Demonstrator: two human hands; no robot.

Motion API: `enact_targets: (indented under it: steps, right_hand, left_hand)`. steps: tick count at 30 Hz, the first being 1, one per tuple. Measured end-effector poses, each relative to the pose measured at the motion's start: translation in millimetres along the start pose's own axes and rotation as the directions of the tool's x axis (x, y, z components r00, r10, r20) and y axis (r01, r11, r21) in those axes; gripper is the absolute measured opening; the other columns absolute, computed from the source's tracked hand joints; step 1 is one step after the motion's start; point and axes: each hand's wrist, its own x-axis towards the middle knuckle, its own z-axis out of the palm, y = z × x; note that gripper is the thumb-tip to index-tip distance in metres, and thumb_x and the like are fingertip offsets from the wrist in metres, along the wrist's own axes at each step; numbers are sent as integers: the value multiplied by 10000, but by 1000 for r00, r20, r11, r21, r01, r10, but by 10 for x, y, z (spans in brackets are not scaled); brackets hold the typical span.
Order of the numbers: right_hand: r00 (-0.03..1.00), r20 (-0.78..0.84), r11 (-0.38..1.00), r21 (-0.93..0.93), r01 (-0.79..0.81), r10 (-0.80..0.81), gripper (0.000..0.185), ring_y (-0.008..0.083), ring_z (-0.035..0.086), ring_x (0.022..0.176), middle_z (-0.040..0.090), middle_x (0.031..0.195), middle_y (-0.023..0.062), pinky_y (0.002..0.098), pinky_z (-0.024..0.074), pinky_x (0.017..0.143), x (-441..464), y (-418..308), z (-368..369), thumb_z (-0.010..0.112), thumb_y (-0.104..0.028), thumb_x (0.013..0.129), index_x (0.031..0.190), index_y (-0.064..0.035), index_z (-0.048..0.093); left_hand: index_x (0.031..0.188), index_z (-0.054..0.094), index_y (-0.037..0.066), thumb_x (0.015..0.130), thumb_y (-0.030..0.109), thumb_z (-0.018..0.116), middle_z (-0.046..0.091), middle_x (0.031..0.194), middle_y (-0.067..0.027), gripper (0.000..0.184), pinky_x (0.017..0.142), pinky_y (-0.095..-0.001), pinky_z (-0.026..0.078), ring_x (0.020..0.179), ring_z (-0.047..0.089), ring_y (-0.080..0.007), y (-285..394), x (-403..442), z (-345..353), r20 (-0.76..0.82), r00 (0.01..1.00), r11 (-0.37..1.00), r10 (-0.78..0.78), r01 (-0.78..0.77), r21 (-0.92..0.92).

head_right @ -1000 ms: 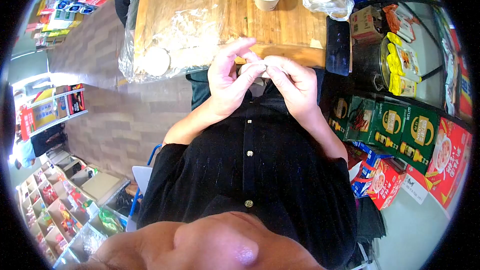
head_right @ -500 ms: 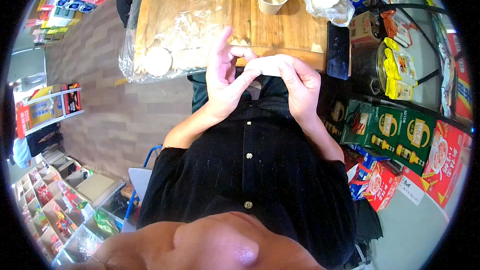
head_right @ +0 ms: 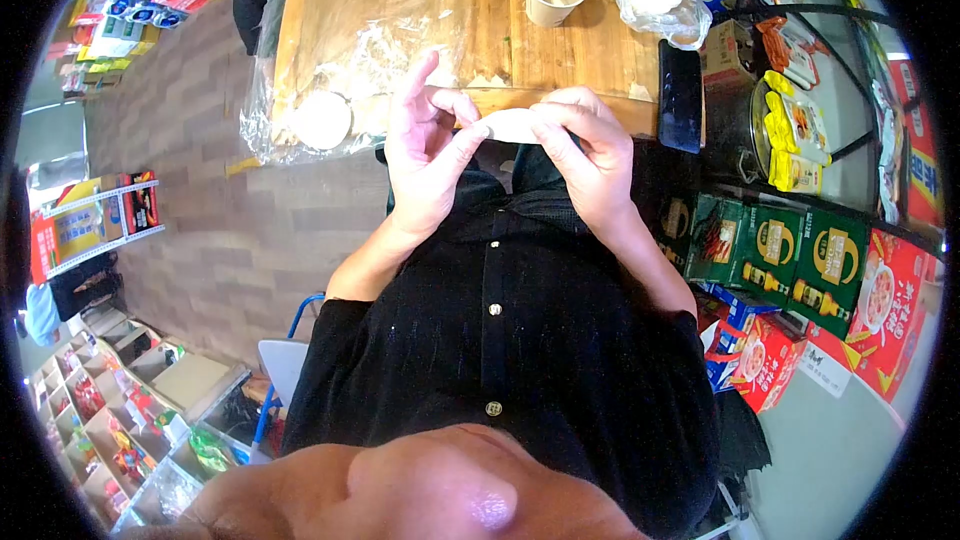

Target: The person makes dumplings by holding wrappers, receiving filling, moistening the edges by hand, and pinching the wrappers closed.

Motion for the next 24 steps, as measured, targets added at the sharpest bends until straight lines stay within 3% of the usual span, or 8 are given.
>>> enact_targets:
  steps: [5, 7, 8, 9, 11, 12, 16, 24]
  right_hand:
    - [999, 37, 1000, 18, -14, 13, 107, 154, 555, 809, 595, 880, 78, 261, 429, 740, 63, -90, 78, 646, 6, 859, 957, 44, 666]
    - [996, 78, 999, -5, 35, -35, 104, 158, 557, 797, 597, 866, 72, 266, 431, 729, 83, -94, 120, 652, -2, 857, 954, 30, 672]
    - [990, 113, 996, -26, 85, -82, 102, 162, 559, 786, 599, 851, 67, 272, 432, 718, 95, -95, 139, 658, -9, 855, 951, 17, 678]
    - [990, 115, 996, -27, 85, -82, 102, 162, 559, 786, 599, 851, 67, 272, 432, 718, 107, -110, 152, 658, -9, 855, 951, 17, 678]
    - [976, 175, 974, -161, 161, -132, 92, 168, 559, 767, 600, 825, 59, 285, 435, 696, 129, -143, 164, 677, -26, 845, 933, -2, 689]
    - [967, 208, 957, -219, 191, -145, 139, 156, 552, 753, 598, 852, 57, 276, 441, 694, 134, -124, 155, 689, -25, 835, 973, -11, 682]
    - [986, 151, 985, -147, 89, -67, 240, 135, 549, 764, 584, 894, 54, 263, 445, 702, 84, -109, 149, 687, -1, 826, 1064, -5, 650]
    - [985, 108, 964, 216, -154, 133, 553, 116, 540, 906, 549, 1023, 56, 258, 456, 821, -22, 51, 146, 657, 62, 840, 1340, -4, 431]
  left_hand:
    - [1483, 261, 39, 764, 49, 771, 517, 1238, -87, 881, 914, -264, 434, 1067, 526, -155, -12, 23, -70, 43, 999, 984, -23, 30, -178]
    - [1467, 317, 39, 732, 205, 816, 531, 1277, -102, 905, 1042, -346, 380, 1170, 509, -179, 61, 27, -81, 199, 917, 881, -346, 390, -266]
    - [1385, 459, 20, 782, 155, 778, 575, 1244, -95, 696, 993, -313, 427, 1138, 547, -153, 38, 2, -109, 212, 922, 888, -325, 375, -267]
    - [1385, 459, 20, 782, 155, 778, 575, 1244, -95, 696, 993, -313, 427, 1138, 547, -153, 33, -10, -136, 210, 922, 888, -324, 374, -269]
    - [1320, 538, 13, 832, 83, 724, 643, 1133, -77, 527, 912, -275, 478, 1019, 607, -129, 35, -29, -176, 177, 912, 929, -371, 367, 55]
    - [1210, 615, -3, 857, 53, 692, 678, 1058, -68, 365, 852, -249, 500, 938, 630, -107, 38, -59, -157, 132, 934, 944, -331, 328, 40]
    - [1065, 647, -6, 864, 76, 704, 686, 963, -42, 224, 766, -226, 504, 840, 623, -83, -47, -119, -235, 33, 909, 909, -416, 417, -16]
    - [1045, 636, 5, 872, 76, 681, 680, 990, -60, 192, 844, -277, 486, 904, 622, -126, -27, -135, -210, -76, 922, 921, -379, 368, -131]
